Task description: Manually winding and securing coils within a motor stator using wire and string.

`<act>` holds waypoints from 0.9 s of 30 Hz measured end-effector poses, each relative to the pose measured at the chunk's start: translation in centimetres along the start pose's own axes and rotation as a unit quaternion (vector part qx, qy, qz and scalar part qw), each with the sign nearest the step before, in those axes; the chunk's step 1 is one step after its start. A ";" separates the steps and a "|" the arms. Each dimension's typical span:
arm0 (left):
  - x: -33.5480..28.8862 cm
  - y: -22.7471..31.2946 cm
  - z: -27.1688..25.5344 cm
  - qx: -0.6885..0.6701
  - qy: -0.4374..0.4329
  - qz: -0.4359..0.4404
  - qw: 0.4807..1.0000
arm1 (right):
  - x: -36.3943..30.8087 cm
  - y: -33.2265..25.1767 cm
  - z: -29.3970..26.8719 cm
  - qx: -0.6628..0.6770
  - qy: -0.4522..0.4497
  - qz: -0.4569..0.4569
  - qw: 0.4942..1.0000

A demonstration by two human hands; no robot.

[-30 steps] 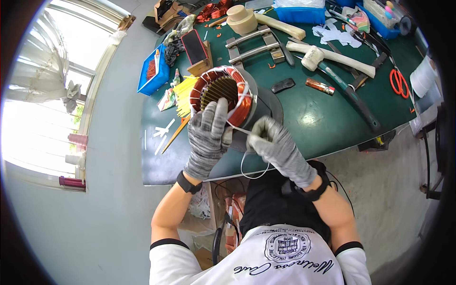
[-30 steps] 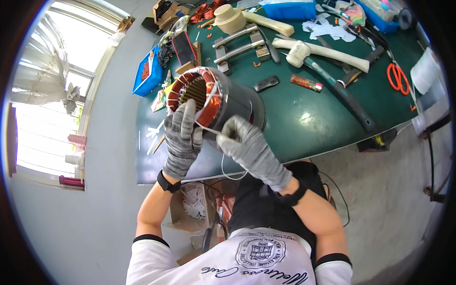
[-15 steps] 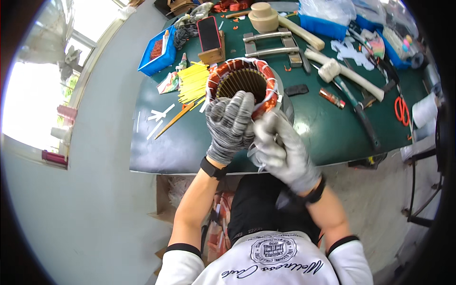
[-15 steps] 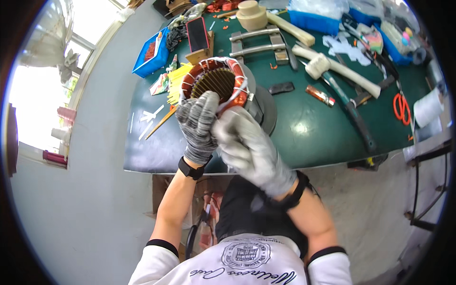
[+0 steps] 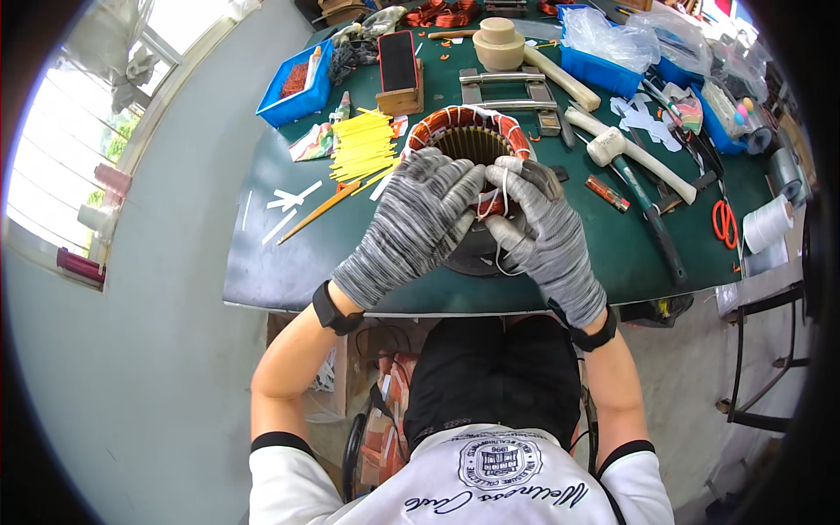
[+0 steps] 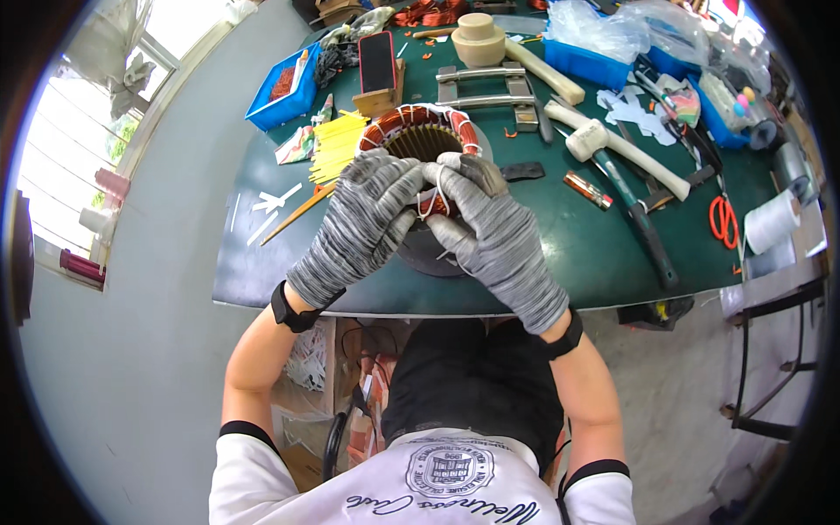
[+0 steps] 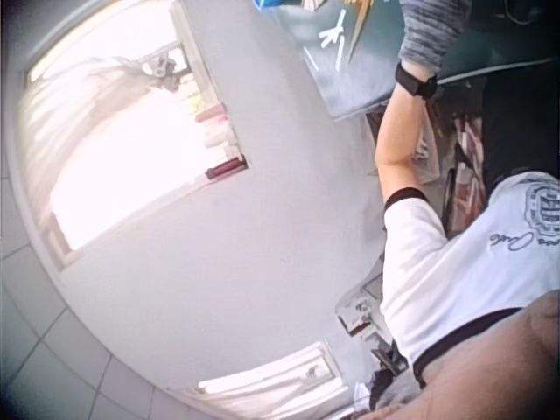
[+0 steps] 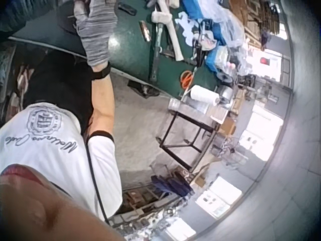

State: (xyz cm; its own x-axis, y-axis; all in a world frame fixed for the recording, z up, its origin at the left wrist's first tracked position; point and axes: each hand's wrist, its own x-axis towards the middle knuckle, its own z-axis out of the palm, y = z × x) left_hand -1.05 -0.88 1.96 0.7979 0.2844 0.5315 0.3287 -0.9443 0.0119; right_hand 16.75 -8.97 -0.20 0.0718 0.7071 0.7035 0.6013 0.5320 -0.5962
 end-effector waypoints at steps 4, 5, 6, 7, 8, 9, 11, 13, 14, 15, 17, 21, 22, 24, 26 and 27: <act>-0.1 1.0 0.9 -0.018 0.044 -0.020 0.999 | -0.2 1.4 -0.7 0.089 -0.062 0.029 0.994; -0.2 0.6 0.8 -0.015 0.045 -0.025 0.999 | 0.1 1.7 -0.5 0.091 -0.066 0.026 0.993; -0.3 0.1 0.8 -0.086 0.046 -0.050 0.994 | 0.2 1.9 -0.4 0.071 -0.060 -0.019 0.995; -0.4 -0.3 0.7 -0.158 0.047 -0.075 0.984 | 0.3 2.1 -0.2 0.051 -0.054 -0.064 0.995; 0.3 0.5 0.0 -0.094 0.077 -0.067 0.990 | 0.0 2.2 0.2 0.071 -0.040 -0.055 0.995; 0.7 0.9 0.0 -0.018 0.010 -0.083 0.996 | -0.1 2.4 0.0 0.070 -0.045 -0.052 0.995; 1.2 2.1 0.1 -0.071 0.035 -0.166 0.983 | -0.1 2.7 -0.3 0.036 -0.030 -0.075 0.996; 1.0 3.0 0.5 -0.011 0.031 -0.147 0.989 | -0.4 3.0 -0.3 0.023 -0.027 -0.078 0.996; 1.0 3.3 0.7 0.049 0.027 -0.122 0.991 | -0.5 3.0 -0.2 0.047 -0.027 -0.062 0.997; 0.9 3.2 1.1 0.049 0.028 -0.124 0.991 | -0.6 2.9 -0.2 0.070 -0.027 -0.047 0.996; 0.6 2.9 2.2 0.061 0.094 -0.125 0.986 | 0.0 2.8 -0.3 0.063 -0.031 -0.054 0.996; 0.6 2.2 3.1 0.076 0.135 -0.118 0.981 | 0.1 1.4 -0.8 0.297 -0.041 0.101 0.949; 0.5 2.3 3.1 0.076 0.150 -0.114 0.979 | -0.5 1.0 -1.7 0.500 -0.082 0.200 0.839; 0.3 2.0 3.4 0.072 0.140 -0.118 0.980 | -1.4 -0.7 -0.6 0.707 -0.085 0.225 0.665; 0.7 2.7 3.1 0.084 0.131 -0.121 0.980 | -3.2 -1.9 1.0 0.793 -0.079 0.280 0.536; 1.2 2.7 3.5 0.081 0.140 -0.113 0.980 | -5.1 -0.8 2.3 0.869 -0.014 0.286 0.403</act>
State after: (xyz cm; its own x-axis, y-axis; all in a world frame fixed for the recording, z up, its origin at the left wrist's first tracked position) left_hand 2.59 -2.50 -0.30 0.5333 0.4045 0.7429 0.5747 -0.8177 0.0327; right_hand 14.06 -11.94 -4.22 -0.2215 0.9376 0.2681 -0.9751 -0.2170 -0.0465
